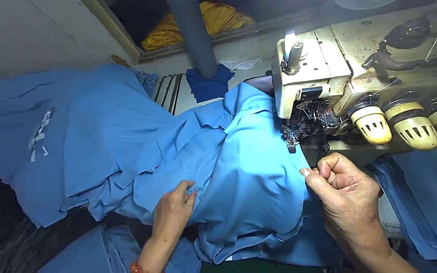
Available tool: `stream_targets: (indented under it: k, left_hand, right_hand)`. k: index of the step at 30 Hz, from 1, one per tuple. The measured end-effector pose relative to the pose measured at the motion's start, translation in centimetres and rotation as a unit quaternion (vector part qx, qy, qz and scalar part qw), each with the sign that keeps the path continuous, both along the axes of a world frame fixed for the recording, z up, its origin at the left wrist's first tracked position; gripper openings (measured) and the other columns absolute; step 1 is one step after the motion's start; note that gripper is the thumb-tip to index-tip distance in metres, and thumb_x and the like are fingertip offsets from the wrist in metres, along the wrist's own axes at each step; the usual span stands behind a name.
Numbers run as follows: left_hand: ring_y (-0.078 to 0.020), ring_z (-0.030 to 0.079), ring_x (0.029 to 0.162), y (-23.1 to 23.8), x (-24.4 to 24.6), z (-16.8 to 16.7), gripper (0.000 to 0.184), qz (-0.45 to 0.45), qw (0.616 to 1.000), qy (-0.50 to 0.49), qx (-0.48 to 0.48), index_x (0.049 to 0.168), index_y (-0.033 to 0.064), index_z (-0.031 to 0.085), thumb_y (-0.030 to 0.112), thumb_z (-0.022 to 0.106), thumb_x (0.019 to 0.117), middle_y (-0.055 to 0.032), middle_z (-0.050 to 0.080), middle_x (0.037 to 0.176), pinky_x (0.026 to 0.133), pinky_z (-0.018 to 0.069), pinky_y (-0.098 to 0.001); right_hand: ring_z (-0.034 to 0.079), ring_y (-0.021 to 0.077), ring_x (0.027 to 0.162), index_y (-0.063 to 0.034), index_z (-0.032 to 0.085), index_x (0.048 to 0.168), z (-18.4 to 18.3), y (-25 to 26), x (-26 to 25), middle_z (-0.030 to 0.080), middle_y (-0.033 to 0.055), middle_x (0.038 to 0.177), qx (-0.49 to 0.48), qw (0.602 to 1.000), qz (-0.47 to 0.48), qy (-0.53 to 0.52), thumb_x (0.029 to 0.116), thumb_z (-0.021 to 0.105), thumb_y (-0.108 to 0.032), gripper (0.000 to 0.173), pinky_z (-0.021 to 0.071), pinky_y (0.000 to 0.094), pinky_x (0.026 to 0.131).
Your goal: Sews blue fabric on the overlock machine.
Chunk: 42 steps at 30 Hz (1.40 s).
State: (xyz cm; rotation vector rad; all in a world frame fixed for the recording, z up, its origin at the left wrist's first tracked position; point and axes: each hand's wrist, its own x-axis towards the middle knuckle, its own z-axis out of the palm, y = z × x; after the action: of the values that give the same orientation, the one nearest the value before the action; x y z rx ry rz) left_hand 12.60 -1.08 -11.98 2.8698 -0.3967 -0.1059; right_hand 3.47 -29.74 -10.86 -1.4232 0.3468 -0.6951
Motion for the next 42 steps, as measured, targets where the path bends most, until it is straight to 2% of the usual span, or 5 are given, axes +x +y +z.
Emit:
stream_targets:
  k: [16,26,33,36,42]
  left_hand:
    - [-0.0146,0.069,0.097,-4.7,17.3,17.1,0.043,-0.04,0.944,-0.245,-0.218,0.137,-0.0114,0.048,0.017,0.046,0.1054,-0.023,0.066,0.116,0.09,0.0572,-0.0329]
    - [-0.013,0.072,0.083,-8.8,14.2,5.4,0.016,-0.021,0.93,-0.006,-0.366,0.105,-0.0036,0.068,0.008,0.059,0.1016,-0.0114,0.072,0.098,0.08,0.0611,-0.0324]
    - [-0.0232,0.061,0.119,-9.6,14.4,2.4,0.056,-0.075,0.919,0.16,-0.352,0.152,0.0,0.043,0.004,0.058,0.0977,-0.0193,0.062,0.134,0.101,0.0491,-0.0395]
    - [-0.0049,0.062,0.077,-9.7,15.8,1.9,0.016,-0.139,0.938,0.106,-0.3,0.11,-0.0002,0.071,0.008,0.067,0.0972,-0.0033,0.069,0.086,0.076,0.0525,-0.0261]
    - [-0.0119,0.064,0.115,-9.1,16.1,2.2,0.019,-0.152,0.923,0.034,-0.352,0.1,-0.0004,0.069,0.01,0.054,0.1008,-0.0107,0.07,0.115,0.102,0.0493,-0.0328]
  right_hand:
    - [0.049,-0.0051,0.052,-0.0128,0.054,0.088,-3.1,6.0,-5.5,0.054,-0.0136,0.061,0.119,0.965,0.195,0.127,0.0815,0.072,0.004,0.026,0.0421,0.014,0.05]
    - [0.075,0.0057,0.081,-0.0041,0.064,0.106,-4.1,5.1,-6.8,0.078,-0.0025,0.089,0.2,0.94,0.23,0.154,0.0847,0.069,0.011,0.026,0.0621,0.0269,0.078]
    - [0.075,0.0061,0.081,-0.0044,0.064,0.106,-4.0,5.2,-7.0,0.078,-0.0024,0.09,0.218,0.935,0.245,0.136,0.0847,0.068,0.012,0.028,0.0619,0.0277,0.078]
    - [0.074,0.0047,0.08,-0.0046,0.068,0.103,-4.4,5.0,-7.2,0.078,-0.0028,0.088,0.213,0.935,0.25,0.137,0.0873,0.067,0.01,0.021,0.0617,0.0266,0.077]
    - [0.072,0.0011,0.076,-0.0049,0.072,0.094,-5.2,4.9,-7.0,0.076,-0.0048,0.082,0.181,0.938,0.261,0.137,0.093,0.063,0.006,0.014,0.0606,0.0238,0.074]
